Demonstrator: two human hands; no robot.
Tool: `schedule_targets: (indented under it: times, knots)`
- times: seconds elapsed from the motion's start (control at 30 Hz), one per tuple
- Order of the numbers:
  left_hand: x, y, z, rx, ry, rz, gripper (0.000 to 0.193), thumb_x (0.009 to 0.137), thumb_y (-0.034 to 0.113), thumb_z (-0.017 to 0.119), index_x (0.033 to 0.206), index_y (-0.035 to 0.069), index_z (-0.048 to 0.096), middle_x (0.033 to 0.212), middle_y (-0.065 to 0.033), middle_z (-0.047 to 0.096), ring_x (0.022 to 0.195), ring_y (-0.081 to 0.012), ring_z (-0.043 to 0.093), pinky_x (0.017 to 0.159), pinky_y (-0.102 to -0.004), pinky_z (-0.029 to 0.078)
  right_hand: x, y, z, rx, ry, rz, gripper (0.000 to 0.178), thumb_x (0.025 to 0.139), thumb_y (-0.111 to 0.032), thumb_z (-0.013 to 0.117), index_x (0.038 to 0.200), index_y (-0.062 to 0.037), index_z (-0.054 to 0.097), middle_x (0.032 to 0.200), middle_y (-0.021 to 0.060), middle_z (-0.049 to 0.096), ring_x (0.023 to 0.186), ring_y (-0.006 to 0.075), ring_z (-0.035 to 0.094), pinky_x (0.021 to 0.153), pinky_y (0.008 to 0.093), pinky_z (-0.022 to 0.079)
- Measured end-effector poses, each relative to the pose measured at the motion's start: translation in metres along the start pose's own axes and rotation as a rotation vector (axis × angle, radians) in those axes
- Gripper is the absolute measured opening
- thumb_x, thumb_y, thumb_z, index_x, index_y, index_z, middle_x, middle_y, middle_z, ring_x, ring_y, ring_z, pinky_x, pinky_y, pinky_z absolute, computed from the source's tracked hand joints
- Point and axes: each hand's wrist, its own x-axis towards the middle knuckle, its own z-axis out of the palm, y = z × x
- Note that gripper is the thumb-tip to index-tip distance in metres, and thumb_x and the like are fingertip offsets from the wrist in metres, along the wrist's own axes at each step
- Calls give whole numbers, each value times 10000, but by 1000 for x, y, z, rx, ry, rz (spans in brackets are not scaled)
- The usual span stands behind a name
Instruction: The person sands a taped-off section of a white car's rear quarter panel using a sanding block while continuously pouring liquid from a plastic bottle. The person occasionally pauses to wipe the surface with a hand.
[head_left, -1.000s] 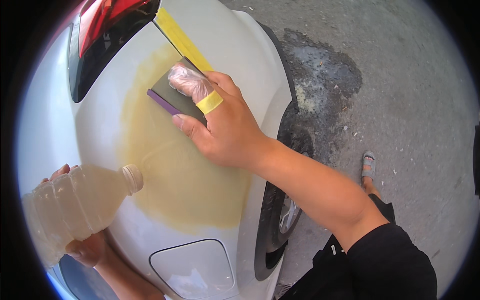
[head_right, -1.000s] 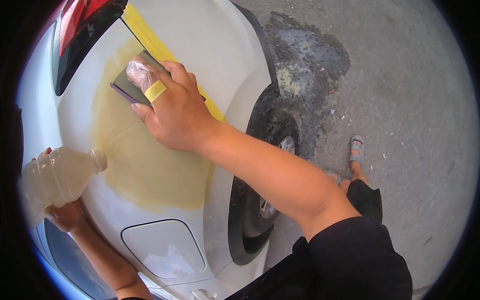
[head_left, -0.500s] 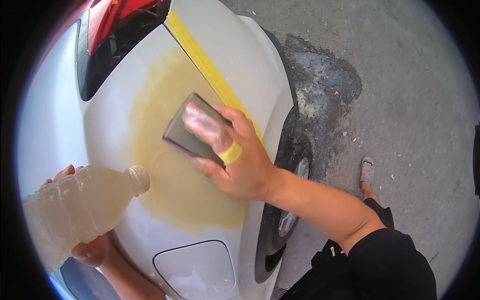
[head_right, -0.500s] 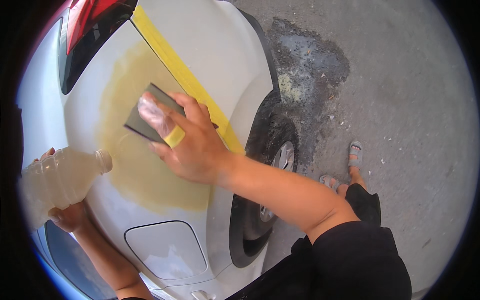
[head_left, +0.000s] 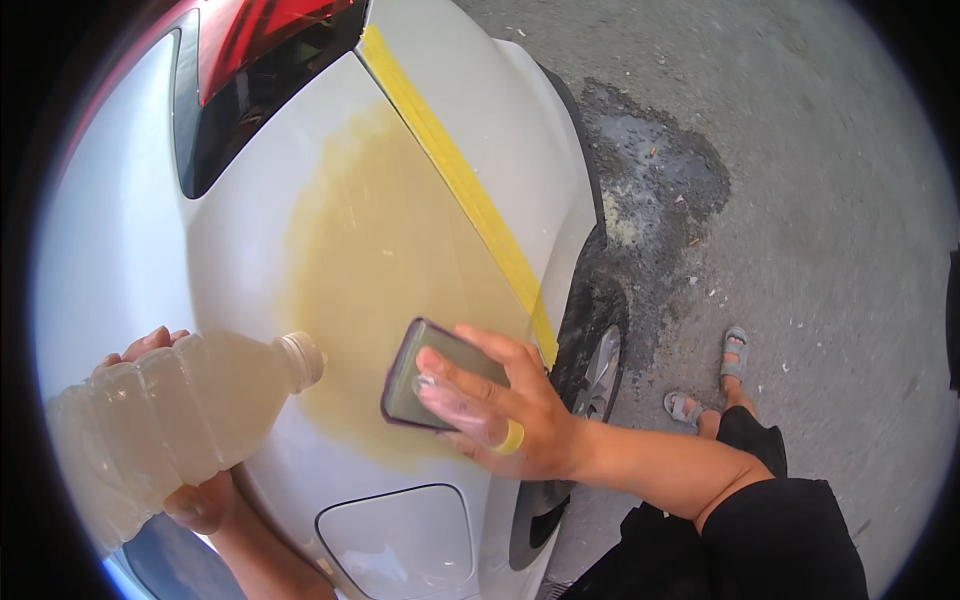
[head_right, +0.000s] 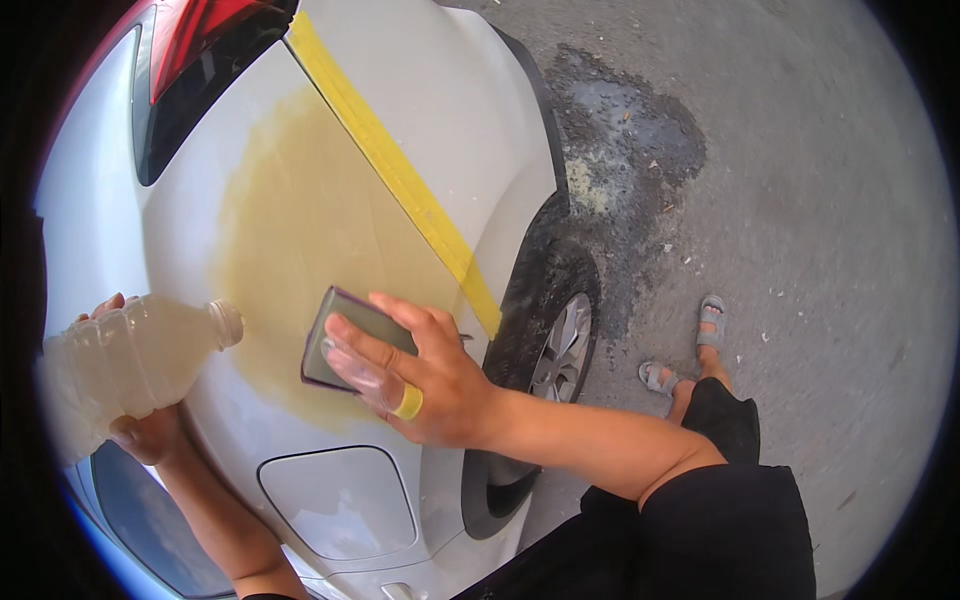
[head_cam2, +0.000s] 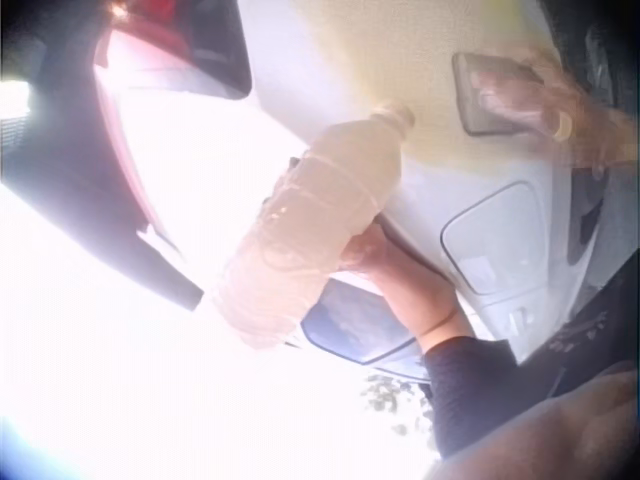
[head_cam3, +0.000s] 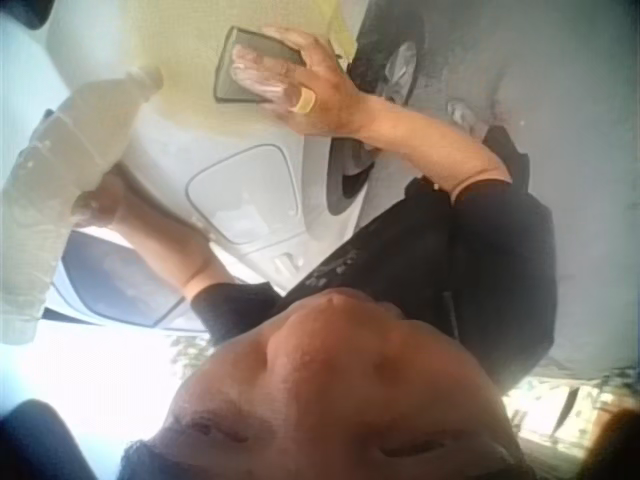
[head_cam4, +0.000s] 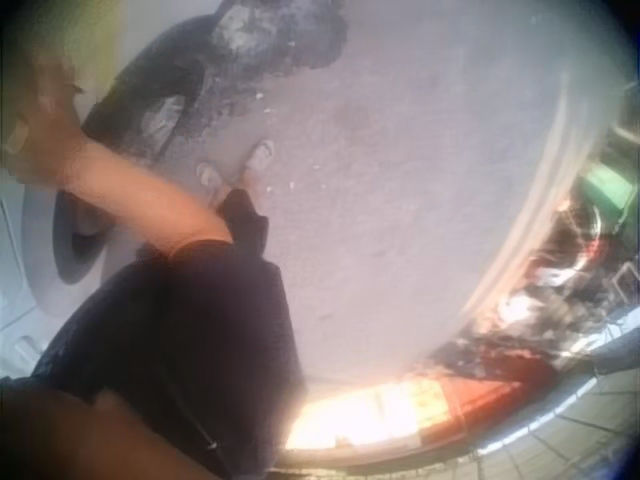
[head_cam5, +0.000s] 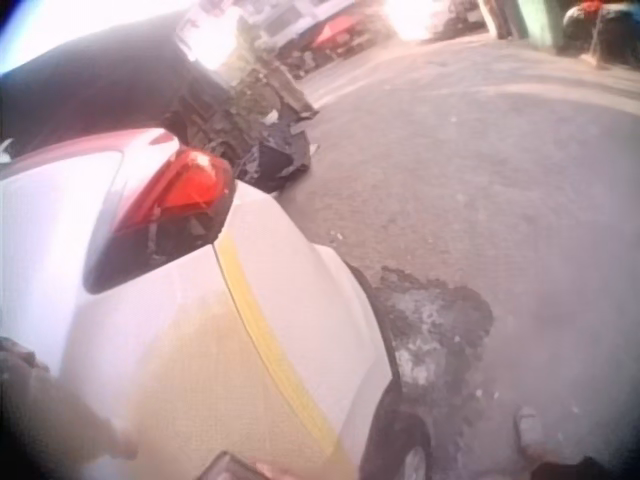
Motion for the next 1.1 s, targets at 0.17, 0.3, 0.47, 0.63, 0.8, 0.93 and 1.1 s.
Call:
schedule_targets:
  times: [0.17, 0.3, 0.47, 0.63, 0.8, 0.93, 1.1]
  knots:
    - [-4, 0, 1, -3, 2, 0, 1180, 725, 752, 746, 1502, 0, 273, 1415, -262, 489, 1284, -372, 530, 1110, -509, 409, 59, 16, -2, 54, 27, 129, 563, 805, -134, 785, 1335, -97, 596, 1426, 82, 578, 1286, 360, 492, 1005, 466, 412]
    - [-4, 2, 3, 14, 16, 0, 1177, 727, 756, 742, 1501, 3, 273, 1408, -263, 496, 1285, -373, 531, 1110, -512, 410, 127, 59, 8, 28, 201, 135, 596, 812, -158, 782, 1361, -66, 568, 1388, 125, 586, 1263, 374, 498, 1053, 467, 408]
    - [1, 6, 4, 36, 19, -3, 1182, 725, 781, 722, 1499, 7, 277, 1408, -265, 493, 1283, -373, 532, 1112, -513, 409, -12, -7, 12, -9, 68, -83, 657, 748, -131, 814, 1361, -156, 579, 1491, 56, 536, 1311, 376, 478, 987, 463, 411]
    - [-2, 6, 6, 41, 15, -3, 1175, 722, 785, 723, 1495, 11, 292, 1410, -259, 499, 1282, -370, 534, 1115, -505, 407, 89, 31, -7, 19, 70, 106, 596, 795, -136, 788, 1353, -93, 584, 1392, 125, 581, 1284, 357, 488, 1035, 464, 412]
    - [-2, 5, -2, 19, -19, -7, 1163, 730, 773, 724, 1496, 12, 291, 1406, -256, 507, 1283, -364, 535, 1113, -506, 407, 82, 31, 1, 52, 149, 165, 578, 798, -126, 786, 1335, -83, 577, 1339, 149, 605, 1275, 395, 491, 1038, 468, 427]
    - [-3, 8, -3, 27, -15, -34, 1149, 739, 777, 709, 1497, 19, 294, 1399, -257, 513, 1291, -359, 529, 1110, -507, 410, -9, -8, 4, 42, 40, -6, 577, 756, -108, 809, 1303, -147, 631, 1486, 37, 541, 1330, 333, 482, 987, 439, 422]
    - [-1, 3, 2, 50, 4, 9, 1150, 751, 788, 686, 1510, 23, 281, 1420, -247, 494, 1300, -361, 521, 1099, -510, 424, 95, 34, -5, 117, 128, 200, 566, 796, -118, 776, 1332, -79, 601, 1353, 106, 615, 1263, 345, 481, 1025, 442, 405]
